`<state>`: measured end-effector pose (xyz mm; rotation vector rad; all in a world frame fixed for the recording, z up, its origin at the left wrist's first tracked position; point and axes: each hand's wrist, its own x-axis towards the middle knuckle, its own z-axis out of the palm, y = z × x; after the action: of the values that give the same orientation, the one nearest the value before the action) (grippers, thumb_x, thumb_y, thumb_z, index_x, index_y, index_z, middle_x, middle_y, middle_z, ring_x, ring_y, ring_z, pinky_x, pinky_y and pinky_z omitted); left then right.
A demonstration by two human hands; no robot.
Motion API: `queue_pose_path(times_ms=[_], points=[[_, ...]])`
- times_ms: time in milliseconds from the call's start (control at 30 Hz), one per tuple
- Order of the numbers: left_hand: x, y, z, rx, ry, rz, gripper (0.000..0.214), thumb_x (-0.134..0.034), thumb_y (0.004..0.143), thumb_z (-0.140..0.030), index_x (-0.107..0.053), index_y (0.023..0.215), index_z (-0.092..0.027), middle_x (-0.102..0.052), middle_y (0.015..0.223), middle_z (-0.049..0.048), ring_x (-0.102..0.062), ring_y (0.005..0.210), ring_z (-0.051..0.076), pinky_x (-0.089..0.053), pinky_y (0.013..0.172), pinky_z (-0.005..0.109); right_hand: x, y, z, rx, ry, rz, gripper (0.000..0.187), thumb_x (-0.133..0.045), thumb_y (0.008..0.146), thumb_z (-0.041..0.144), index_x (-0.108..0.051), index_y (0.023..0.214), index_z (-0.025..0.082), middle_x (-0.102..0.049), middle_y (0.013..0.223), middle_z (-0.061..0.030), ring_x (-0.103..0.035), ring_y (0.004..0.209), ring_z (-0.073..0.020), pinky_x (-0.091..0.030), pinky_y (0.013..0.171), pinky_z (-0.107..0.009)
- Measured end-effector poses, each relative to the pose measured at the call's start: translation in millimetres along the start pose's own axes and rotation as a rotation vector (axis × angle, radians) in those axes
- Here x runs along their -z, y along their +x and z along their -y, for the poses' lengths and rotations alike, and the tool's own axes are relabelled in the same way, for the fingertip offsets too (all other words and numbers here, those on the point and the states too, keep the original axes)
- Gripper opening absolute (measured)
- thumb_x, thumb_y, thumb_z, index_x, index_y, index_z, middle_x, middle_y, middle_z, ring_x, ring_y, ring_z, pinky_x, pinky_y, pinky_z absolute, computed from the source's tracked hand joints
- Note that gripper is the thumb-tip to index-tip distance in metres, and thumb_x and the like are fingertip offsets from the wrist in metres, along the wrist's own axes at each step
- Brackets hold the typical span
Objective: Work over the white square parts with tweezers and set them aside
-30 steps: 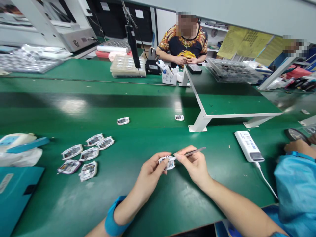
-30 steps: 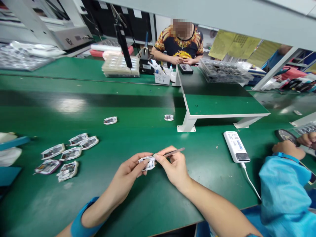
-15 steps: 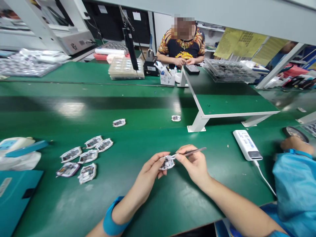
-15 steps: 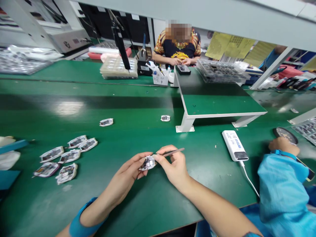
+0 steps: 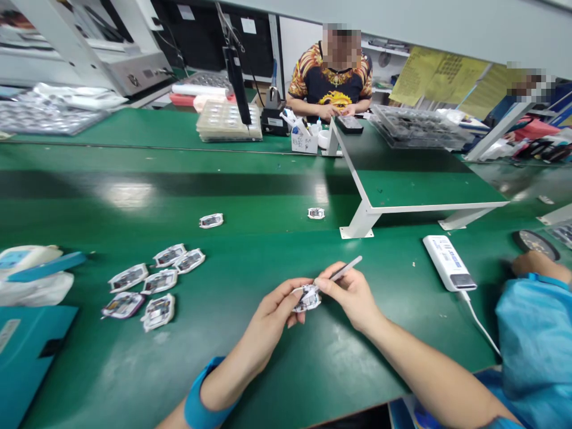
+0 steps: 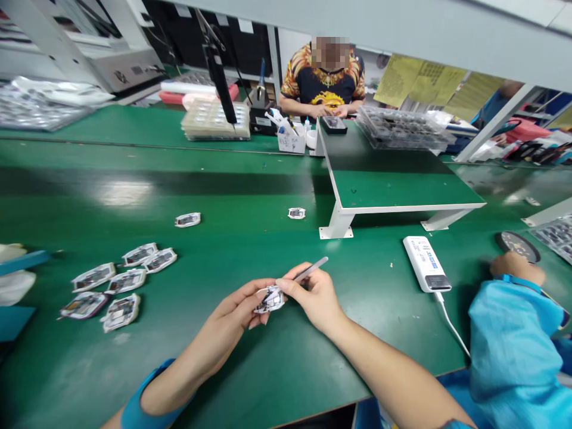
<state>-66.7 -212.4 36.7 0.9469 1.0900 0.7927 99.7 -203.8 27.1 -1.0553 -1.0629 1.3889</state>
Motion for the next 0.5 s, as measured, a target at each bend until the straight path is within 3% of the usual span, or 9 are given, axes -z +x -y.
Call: queue_pose_path(times_ms=[500], points=[[-0.2, -1.0, 0.8, -0.13, 0.124, -0.014, 0.032, -0.057, 0.083, -0.034, -0.066, 0.109, -0.016, -0.065, 0.068, 0.0016, -0.052, 0.06, 0.016, -0.04, 0.06, 0.028, -3.0, -0.6, 0.1, 0.03, -0.055, -0.115, 0.024, -0.079, 0.07, 0.039, -0.066, 0.073, 0.02, -0.067, 0.067, 0.0017, -0.06, 0.061, -0.0134, -0.048, 0.061, -0.027]])
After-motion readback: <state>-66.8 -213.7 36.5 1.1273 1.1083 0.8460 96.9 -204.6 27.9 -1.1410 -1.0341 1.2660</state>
